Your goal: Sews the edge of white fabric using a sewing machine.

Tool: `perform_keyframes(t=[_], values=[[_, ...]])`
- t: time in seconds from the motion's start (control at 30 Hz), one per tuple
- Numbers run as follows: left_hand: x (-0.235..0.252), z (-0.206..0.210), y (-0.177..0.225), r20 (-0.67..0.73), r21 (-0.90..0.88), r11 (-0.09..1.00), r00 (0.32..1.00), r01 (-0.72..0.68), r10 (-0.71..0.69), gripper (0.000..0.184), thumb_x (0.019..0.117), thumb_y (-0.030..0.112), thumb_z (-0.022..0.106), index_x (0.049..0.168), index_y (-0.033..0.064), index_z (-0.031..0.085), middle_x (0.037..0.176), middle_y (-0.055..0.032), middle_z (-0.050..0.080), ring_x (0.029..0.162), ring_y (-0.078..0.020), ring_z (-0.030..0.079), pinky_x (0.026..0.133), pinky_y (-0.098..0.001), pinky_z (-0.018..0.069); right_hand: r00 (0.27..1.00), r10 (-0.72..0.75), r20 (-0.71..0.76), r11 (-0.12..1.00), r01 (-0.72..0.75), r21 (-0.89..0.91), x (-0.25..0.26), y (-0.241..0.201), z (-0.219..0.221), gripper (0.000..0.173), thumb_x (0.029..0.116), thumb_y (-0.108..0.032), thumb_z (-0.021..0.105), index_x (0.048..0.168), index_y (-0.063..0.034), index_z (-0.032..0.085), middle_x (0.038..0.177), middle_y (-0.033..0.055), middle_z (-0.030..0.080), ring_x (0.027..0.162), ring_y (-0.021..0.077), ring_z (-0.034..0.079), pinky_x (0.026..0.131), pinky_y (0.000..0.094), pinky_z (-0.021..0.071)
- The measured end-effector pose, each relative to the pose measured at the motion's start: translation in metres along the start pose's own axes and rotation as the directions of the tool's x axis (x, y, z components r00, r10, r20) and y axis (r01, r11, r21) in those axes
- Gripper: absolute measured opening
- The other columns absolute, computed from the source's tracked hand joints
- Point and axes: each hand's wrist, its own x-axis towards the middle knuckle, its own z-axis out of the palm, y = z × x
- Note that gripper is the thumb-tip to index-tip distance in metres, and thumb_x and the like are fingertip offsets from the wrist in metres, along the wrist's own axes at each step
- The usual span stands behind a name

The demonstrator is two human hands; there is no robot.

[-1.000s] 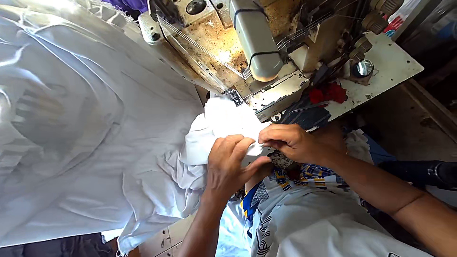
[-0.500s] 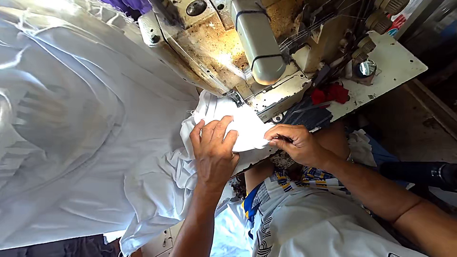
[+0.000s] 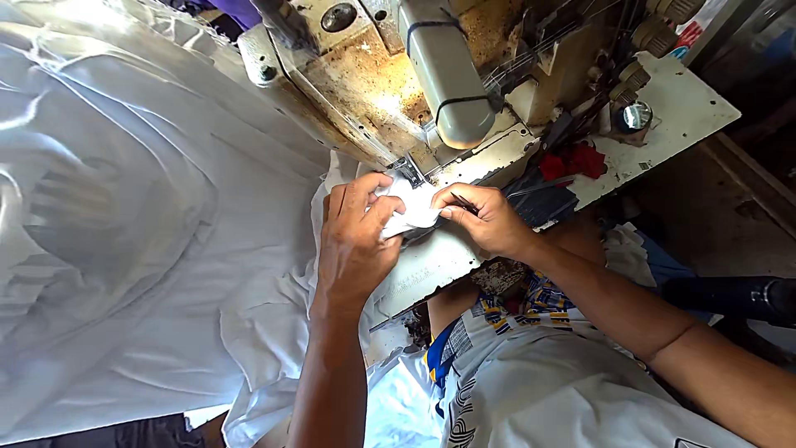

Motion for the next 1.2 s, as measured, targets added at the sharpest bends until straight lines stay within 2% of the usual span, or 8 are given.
perform_keyframes(t=[0.2, 0.33, 0.47, 0.57, 0.7, 0.83, 0.93, 1.2], values=[[-0.003, -0.027, -0.015, 0.243, 0.095, 0.993, 0.966, 0.071, -0.092, 0.064, 0.0918, 0.073, 0.053, 0.103, 0.0138, 0.074, 0.139, -0.0140, 0.056, 0.122, -0.0389, 0.053, 0.097, -0.0619, 0.0426, 0.998, -0.054, -0.017, 0.999, 0.054, -0.007, 0.005, 0.005, 0.002, 0.015, 0.0986, 0.007, 0.057, 0.105, 0.0042, 0.070, 0.108, 0.0124, 0.072, 0.100, 0.0164, 0.069, 0.089, 0.0325, 0.0596], [-0.011, -0.058, -0.044, 0.271, 0.183, 0.973, 0.945, 0.138, -0.185, 0.056, 0.0915, 0.065, 0.061, 0.095, 0.0109, 0.073, 0.147, -0.0154, 0.050, 0.134, -0.0432, 0.044, 0.103, -0.0667, 0.0383, 0.999, -0.053, 0.001, 0.998, 0.053, -0.035, 0.006, 0.004, 0.000, 0.015, 0.0993, 0.005, 0.057, 0.106, 0.0031, 0.071, 0.109, 0.0116, 0.072, 0.100, 0.0155, 0.070, 0.090, 0.0319, 0.0595], [-0.012, -0.085, -0.007, 0.146, -0.087, 0.990, 0.984, 0.114, -0.100, 0.031, 0.0846, 0.038, 0.078, 0.083, 0.0094, 0.067, 0.146, -0.0086, 0.052, 0.138, -0.0281, 0.047, 0.110, -0.0493, 0.0450, 0.987, -0.090, 0.131, 0.989, 0.105, -0.106, 0.016, -0.002, -0.010, 0.014, 0.1007, 0.000, 0.058, 0.106, 0.0017, 0.071, 0.108, 0.0100, 0.072, 0.101, 0.0136, 0.069, 0.091, 0.0300, 0.0576], [-0.020, -0.077, 0.030, 0.013, -0.385, 0.923, 0.999, -0.030, 0.038, 0.019, 0.0849, 0.020, 0.081, 0.083, 0.0102, 0.064, 0.132, -0.0072, 0.065, 0.118, -0.0220, 0.066, 0.096, -0.0416, 0.0597, 0.942, -0.103, 0.321, 0.982, 0.147, -0.119, 0.011, -0.023, -0.020, 0.015, 0.0982, -0.001, 0.063, 0.109, -0.0006, 0.074, 0.106, 0.0077, 0.072, 0.097, 0.0116, 0.068, 0.089, 0.0281, 0.0579], [-0.031, -0.036, 0.060, -0.033, -0.556, 0.826, 0.995, -0.093, 0.090, 0.016, 0.0890, 0.014, 0.078, 0.089, 0.0108, 0.062, 0.107, -0.0044, 0.073, 0.094, -0.0134, 0.071, 0.078, -0.0298, 0.0610, 0.896, -0.154, 0.416, 0.984, 0.176, -0.015, -0.014, -0.039, -0.024, 0.011, 0.0949, 0.000, 0.068, 0.104, 0.0014, 0.074, 0.102, 0.0076, 0.071, 0.095, 0.0110, 0.068, 0.085, 0.0265, 0.0593], [-0.039, 0.012, 0.071, -0.134, -0.206, 0.978, 0.991, -0.031, 0.004, 0.047, 0.0856, 0.049, 0.081, 0.115, 0.0143, 0.069, 0.107, -0.0060, 0.065, 0.098, -0.0184, 0.062, 0.085, -0.0369, 0.0506, 0.941, -0.089, 0.327, 0.991, 0.117, -0.069, -0.041, -0.036, -0.031, 0.010, 0.0982, -0.001, 0.065, 0.103, 0.0026, 0.073, 0.105, 0.0081, 0.071, 0.100, 0.0113, 0.068, 0.090, 0.0267, 0.0592], [-0.046, 0.038, 0.050, -0.090, 0.139, 0.990, 0.996, 0.031, -0.018, 0.047, 0.0918, 0.027, 0.069, 0.138, 0.0215, 0.063, 0.146, -0.0146, 0.053, 0.132, -0.0374, 0.049, 0.113, -0.0601, 0.0314, 0.970, -0.040, 0.240, 0.991, 0.069, -0.113, -0.055, -0.034, -0.035, 0.009, 0.0978, -0.003, 0.067, 0.102, 0.0028, 0.072, 0.103, 0.0074, 0.070, 0.094, 0.0099, 0.068, 0.085, 0.0249, 0.0596], [-0.042, 0.009, 0.043, 0.012, 0.142, 0.988, 0.998, -0.061, 0.060, 0.010, 0.0899, 0.013, 0.064, 0.086, 0.0067, 0.070, 0.135, -0.0091, 0.066, 0.124, -0.0318, 0.061, 0.115, -0.0634, 0.0306, 0.984, 0.035, 0.175, 0.999, -0.031, -0.027, -0.070, -0.025, -0.037, 0.011, 0.0994, -0.005, 0.066, 0.103, 0.0022, 0.072, 0.103, 0.0069, 0.071, 0.090, 0.0090, 0.067, 0.078, 0.0233, 0.0586]])
